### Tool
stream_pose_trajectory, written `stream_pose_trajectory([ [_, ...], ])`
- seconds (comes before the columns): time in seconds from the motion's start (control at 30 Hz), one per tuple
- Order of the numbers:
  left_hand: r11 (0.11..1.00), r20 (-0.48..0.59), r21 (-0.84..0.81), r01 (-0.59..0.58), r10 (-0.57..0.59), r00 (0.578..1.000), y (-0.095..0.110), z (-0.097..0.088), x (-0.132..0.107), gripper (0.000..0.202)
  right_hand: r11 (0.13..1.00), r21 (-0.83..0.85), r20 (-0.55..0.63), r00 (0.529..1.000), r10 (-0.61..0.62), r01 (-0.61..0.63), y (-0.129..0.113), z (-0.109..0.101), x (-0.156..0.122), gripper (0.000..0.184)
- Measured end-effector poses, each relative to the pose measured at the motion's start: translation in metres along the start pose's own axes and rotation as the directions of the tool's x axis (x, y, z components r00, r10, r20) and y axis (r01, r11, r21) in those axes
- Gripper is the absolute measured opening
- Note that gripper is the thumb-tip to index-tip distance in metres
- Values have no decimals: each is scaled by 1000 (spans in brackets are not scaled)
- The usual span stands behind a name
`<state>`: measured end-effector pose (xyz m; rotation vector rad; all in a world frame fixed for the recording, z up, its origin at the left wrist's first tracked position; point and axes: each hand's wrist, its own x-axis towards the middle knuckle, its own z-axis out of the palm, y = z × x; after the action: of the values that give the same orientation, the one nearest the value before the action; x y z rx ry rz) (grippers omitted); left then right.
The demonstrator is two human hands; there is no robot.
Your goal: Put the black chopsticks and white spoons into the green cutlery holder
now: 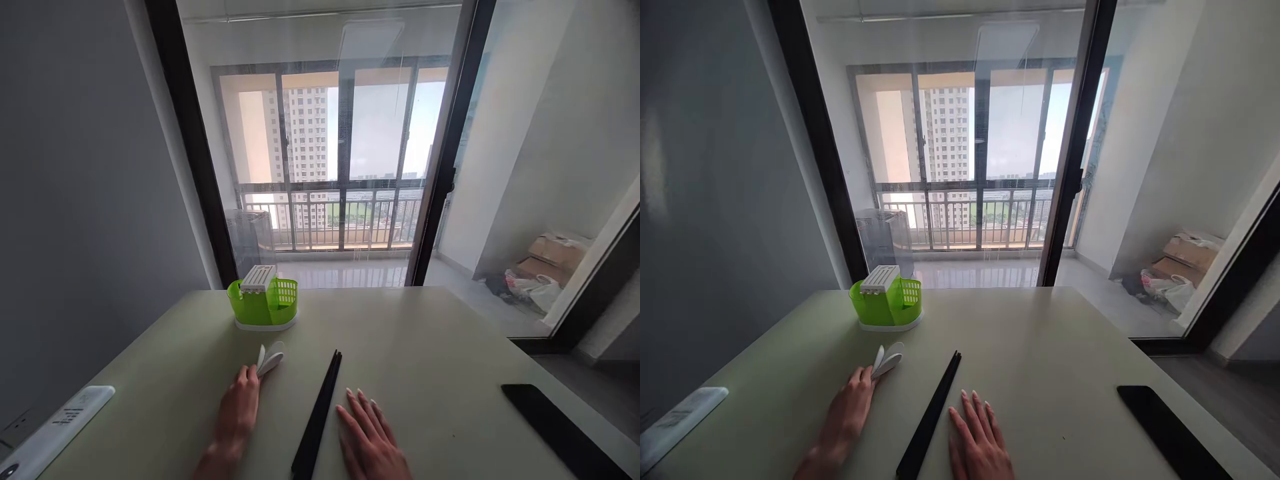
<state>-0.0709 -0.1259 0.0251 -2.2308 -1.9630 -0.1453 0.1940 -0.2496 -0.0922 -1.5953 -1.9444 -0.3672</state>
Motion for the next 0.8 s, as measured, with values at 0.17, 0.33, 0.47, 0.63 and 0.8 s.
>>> stream_pose_trajectory([
  [0.17,992,61,-92,-84,90,994,21,7,-2,42,999,33,-44,999,-19,20,2,3,1,54],
  [0.33,926,80,-329,-183,220,972,70,-6,-15,42,989,137,-98,993,72,-58,0,13,0,69],
  [0.47,853,112,-458,-252,336,935,121,-20,-30,42,936,244,-137,947,291,-252,7,13,-2,74],
  [0.63,859,214,-428,-281,399,892,166,-21,-36,42,849,362,-140,877,459,-386,17,4,-6,71],
  [0.8,889,255,-354,-291,391,885,188,-16,-39,51,786,445,-146,831,537,-429,8,7,-5,64],
])
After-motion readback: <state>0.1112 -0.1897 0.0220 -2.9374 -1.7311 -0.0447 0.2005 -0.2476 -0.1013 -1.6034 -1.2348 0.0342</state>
